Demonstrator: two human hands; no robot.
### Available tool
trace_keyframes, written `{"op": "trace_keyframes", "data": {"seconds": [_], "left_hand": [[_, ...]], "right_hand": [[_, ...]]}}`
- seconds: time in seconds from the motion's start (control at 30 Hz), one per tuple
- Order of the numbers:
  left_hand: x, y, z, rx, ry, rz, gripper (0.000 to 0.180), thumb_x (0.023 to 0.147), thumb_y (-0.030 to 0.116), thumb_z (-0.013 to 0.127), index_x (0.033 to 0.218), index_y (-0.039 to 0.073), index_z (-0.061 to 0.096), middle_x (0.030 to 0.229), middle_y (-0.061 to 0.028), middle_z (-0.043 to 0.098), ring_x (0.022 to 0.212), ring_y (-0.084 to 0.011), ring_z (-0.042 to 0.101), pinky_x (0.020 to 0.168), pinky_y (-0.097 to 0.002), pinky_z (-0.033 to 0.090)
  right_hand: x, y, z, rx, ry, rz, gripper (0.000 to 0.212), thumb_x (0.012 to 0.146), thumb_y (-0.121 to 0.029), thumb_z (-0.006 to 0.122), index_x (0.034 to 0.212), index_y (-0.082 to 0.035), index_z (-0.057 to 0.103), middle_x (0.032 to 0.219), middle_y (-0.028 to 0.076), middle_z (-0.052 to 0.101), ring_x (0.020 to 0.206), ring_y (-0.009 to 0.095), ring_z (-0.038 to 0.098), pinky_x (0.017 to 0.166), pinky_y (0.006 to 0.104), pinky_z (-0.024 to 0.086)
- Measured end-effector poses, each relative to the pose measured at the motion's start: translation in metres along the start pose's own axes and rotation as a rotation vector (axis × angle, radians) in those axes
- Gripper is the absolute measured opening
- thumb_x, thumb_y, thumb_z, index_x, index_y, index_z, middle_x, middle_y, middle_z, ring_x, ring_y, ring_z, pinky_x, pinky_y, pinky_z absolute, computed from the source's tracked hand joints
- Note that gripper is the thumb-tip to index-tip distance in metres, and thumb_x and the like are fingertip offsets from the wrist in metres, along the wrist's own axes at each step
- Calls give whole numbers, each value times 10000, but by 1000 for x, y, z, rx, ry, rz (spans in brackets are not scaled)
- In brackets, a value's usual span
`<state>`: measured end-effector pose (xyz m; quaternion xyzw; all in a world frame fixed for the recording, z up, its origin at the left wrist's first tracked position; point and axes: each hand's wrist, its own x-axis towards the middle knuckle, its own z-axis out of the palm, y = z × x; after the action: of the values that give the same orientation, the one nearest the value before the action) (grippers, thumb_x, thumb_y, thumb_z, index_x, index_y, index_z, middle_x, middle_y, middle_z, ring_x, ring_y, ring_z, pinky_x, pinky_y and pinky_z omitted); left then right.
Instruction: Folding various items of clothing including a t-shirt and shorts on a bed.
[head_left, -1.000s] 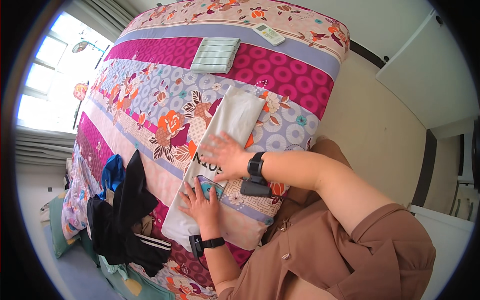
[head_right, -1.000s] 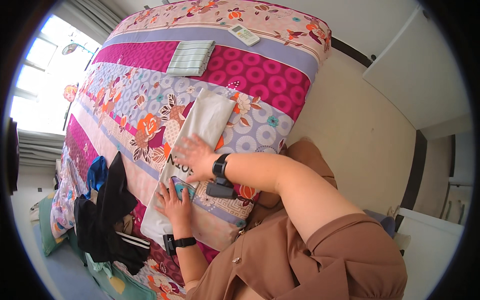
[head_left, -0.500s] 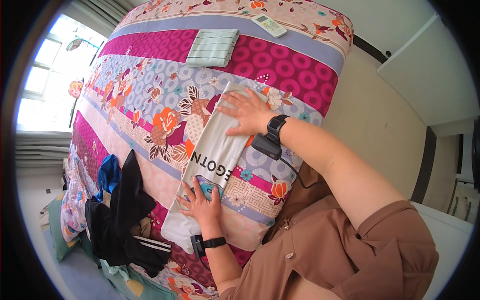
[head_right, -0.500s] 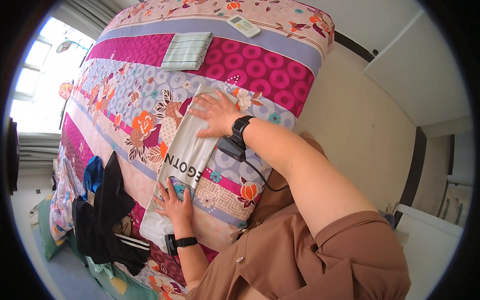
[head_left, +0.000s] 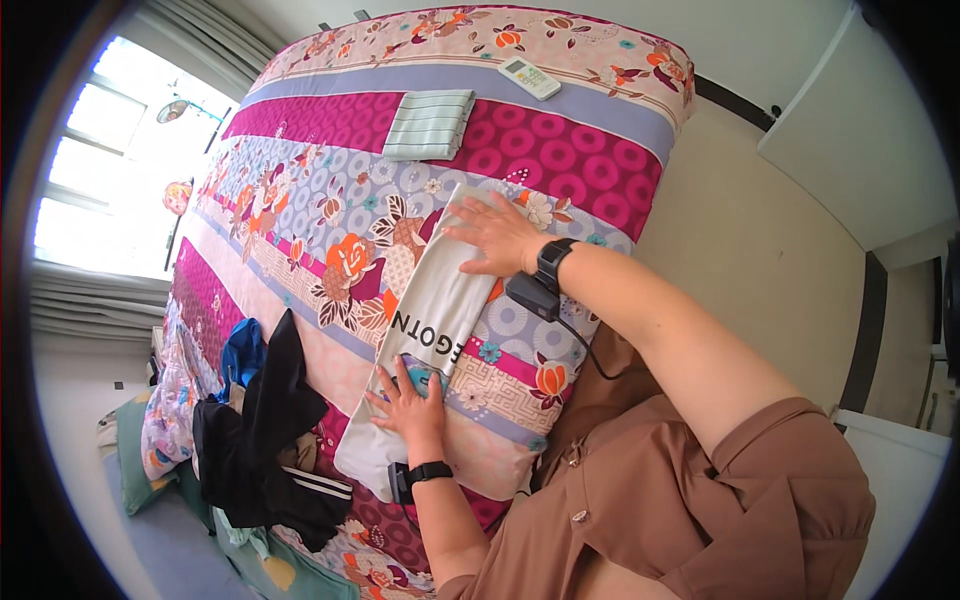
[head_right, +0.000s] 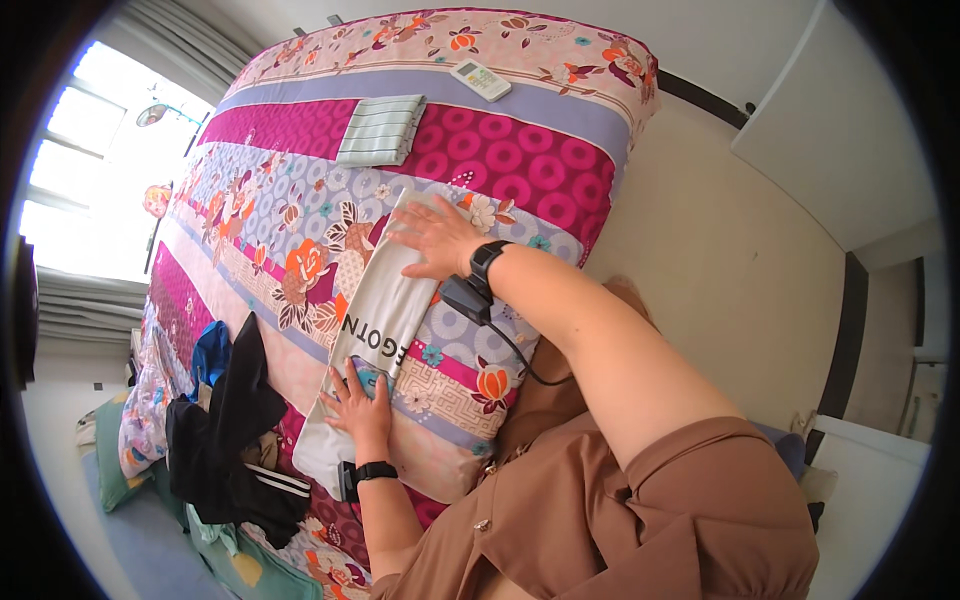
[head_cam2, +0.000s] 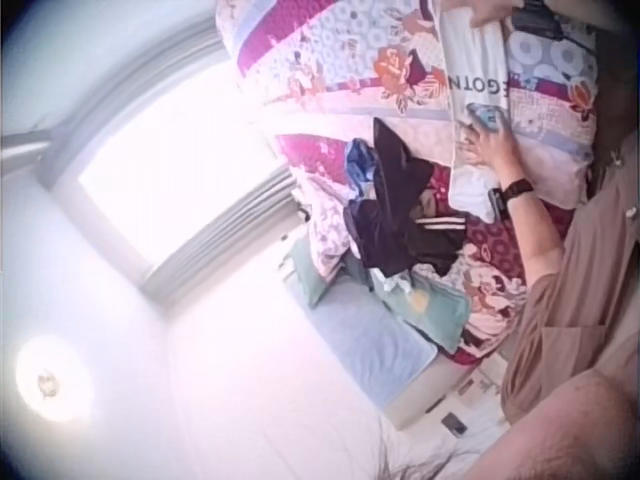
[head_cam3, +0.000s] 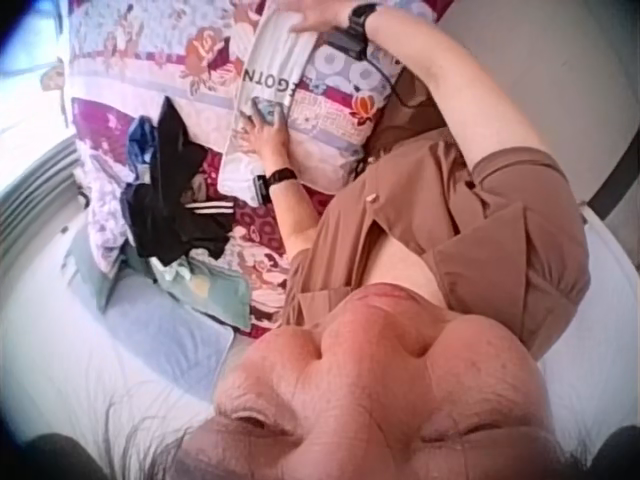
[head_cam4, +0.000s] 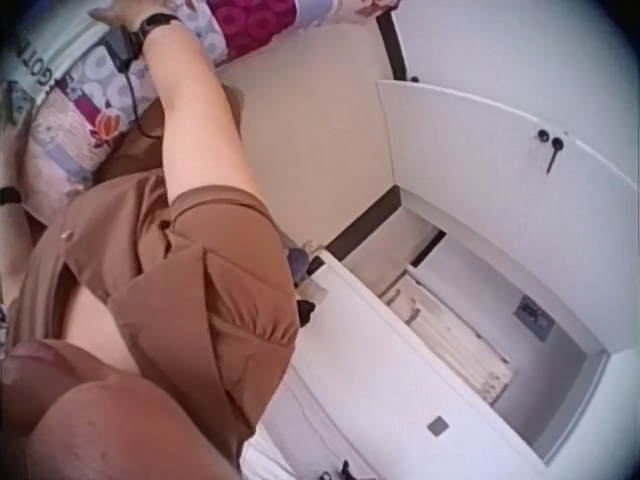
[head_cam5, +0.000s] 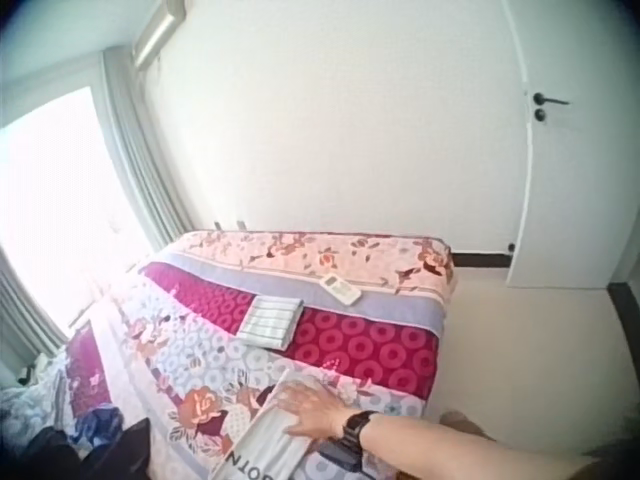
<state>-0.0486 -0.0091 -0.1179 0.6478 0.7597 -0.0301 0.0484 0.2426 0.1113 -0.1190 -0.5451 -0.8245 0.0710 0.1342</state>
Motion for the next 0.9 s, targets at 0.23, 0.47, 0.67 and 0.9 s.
{"op": "trace_keyframes", "data": {"seconds": [0.23, 0.47, 0.67, 0.9], "left_hand": [[-1, 0, 3, 32, 15, -12, 711, 794, 540, 533, 1425, 315, 297, 1534, -42, 149, 1374, -443, 87, 983, -725, 119], [-1, 19, -25, 50, 8, 44, 685, 815, 519, 529, 1416, 256, 332, 1499, -129, 233, 1375, -425, 136, 1033, -659, 110], [22, 92, -29, -74, 163, 317, 592, 881, 415, 485, 1416, 205, 341, 1476, -177, 269, 1382, -333, 210, 1091, -542, 118], [51, 164, -11, 32, 1, 393, 613, 904, 519, 374, 1451, 271, 250, 1522, -102, 176, 1396, -349, 143, 1071, -607, 100]], "right_hand": [[-60, 44, -29, -32, 237, 530, 665, 861, -546, 452, 1419, -207, 322, 1525, 75, 159, 1401, 316, 107, 1098, 571, 57], [-96, 80, -42, 68, -36, 742, 773, 824, -595, 444, 1462, -221, 219, 1542, 91, 69, 1415, 333, 4, 1092, 582, -25], [-95, 86, -46, 140, -155, 739, 836, 812, -621, 452, 1479, -225, 139, 1546, 99, -2, 1410, 348, -71, 1084, 587, -52], [-90, 96, -52, 233, -280, 735, 976, 724, -684, 491, 1486, -230, 83, 1542, 119, -73, 1398, 367, -130, 1047, 620, -96]]}}
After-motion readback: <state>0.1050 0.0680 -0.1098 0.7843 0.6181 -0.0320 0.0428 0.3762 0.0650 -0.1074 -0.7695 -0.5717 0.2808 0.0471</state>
